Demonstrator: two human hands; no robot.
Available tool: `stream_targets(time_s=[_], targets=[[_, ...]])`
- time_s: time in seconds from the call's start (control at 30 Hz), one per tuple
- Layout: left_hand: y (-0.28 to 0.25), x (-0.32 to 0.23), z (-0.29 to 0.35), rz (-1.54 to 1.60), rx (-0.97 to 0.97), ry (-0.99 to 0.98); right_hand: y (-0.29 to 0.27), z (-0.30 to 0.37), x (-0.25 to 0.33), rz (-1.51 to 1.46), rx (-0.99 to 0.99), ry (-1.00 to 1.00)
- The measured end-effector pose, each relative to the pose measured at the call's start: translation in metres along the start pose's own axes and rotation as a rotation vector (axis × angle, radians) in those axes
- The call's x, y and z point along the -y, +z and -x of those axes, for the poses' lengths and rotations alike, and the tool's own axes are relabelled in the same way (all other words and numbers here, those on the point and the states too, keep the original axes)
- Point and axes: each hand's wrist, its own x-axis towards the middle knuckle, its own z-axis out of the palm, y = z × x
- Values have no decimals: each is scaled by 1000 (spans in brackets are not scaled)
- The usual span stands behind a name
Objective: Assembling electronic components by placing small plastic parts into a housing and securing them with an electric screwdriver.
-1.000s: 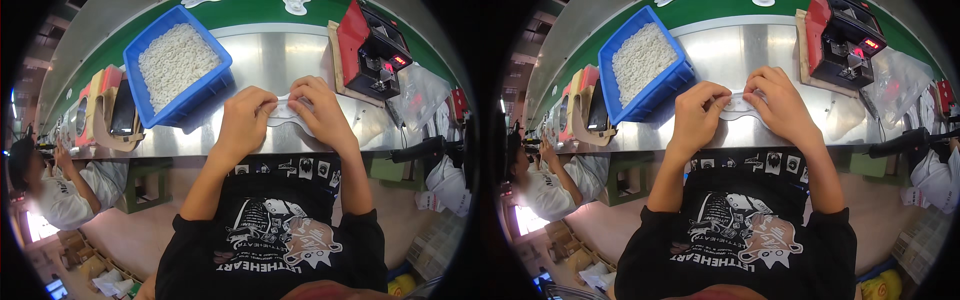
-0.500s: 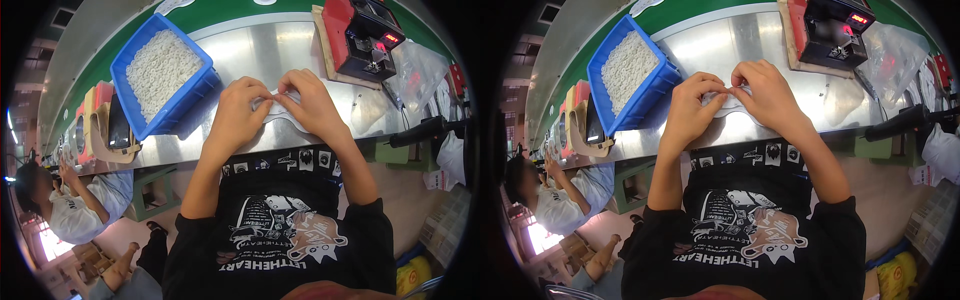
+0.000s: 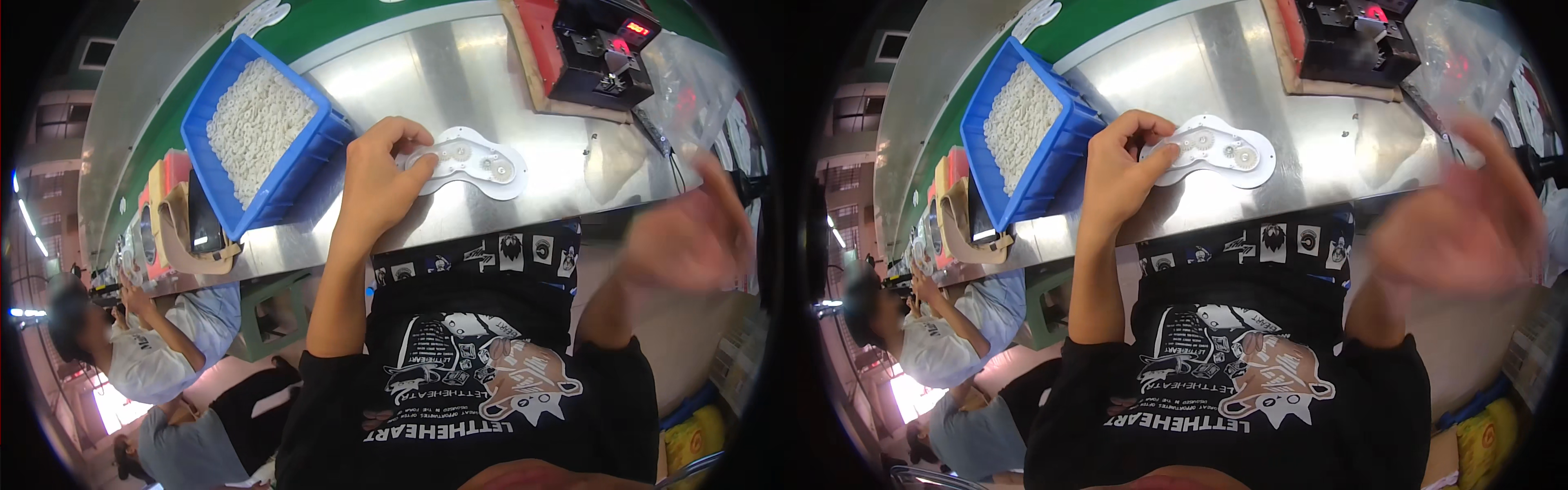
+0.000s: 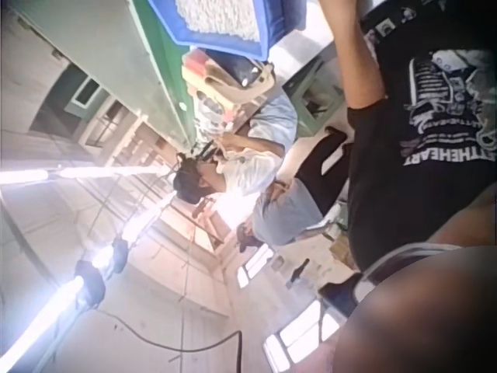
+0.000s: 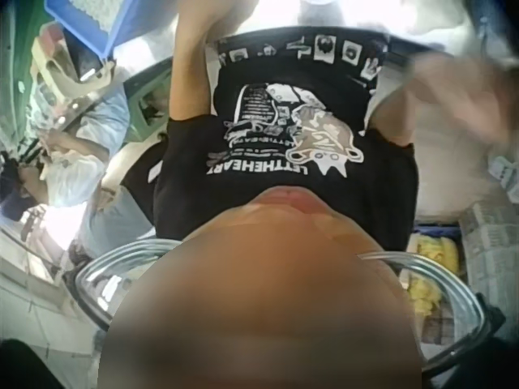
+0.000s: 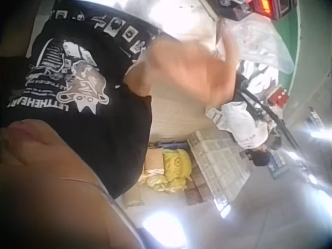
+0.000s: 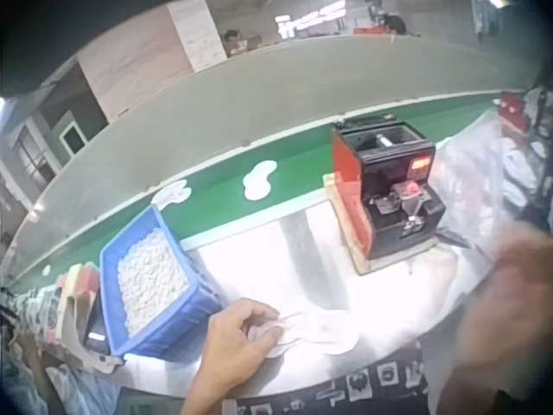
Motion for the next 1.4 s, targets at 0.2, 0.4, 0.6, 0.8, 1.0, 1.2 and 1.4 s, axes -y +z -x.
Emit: stream_targets(time_s=[0.2, 0.4, 0.6, 0.8, 1.0, 1.2, 1.4], targets=[[8, 0, 4, -48, -22, 183, -91, 47, -54, 359, -631, 305], [-6, -25, 32, -203, 85, 184, -80, 97, -62, -462, -139, 879], [19, -19, 30, -249, -7, 245, -63, 73, -43, -766, -83, 867], [20, -19, 32, -303, -2, 295, -41, -28, -25, -1124, -13, 362], [21, -17, 35, -315, -6, 297, -18, -115, -23, -698, -208, 414], [22, -16, 36, -317, -14, 298, 17, -131, -36, -686, -324, 406], [18, -14, 35, -323, -20, 313, 29, -115, -31, -588, -294, 482]])
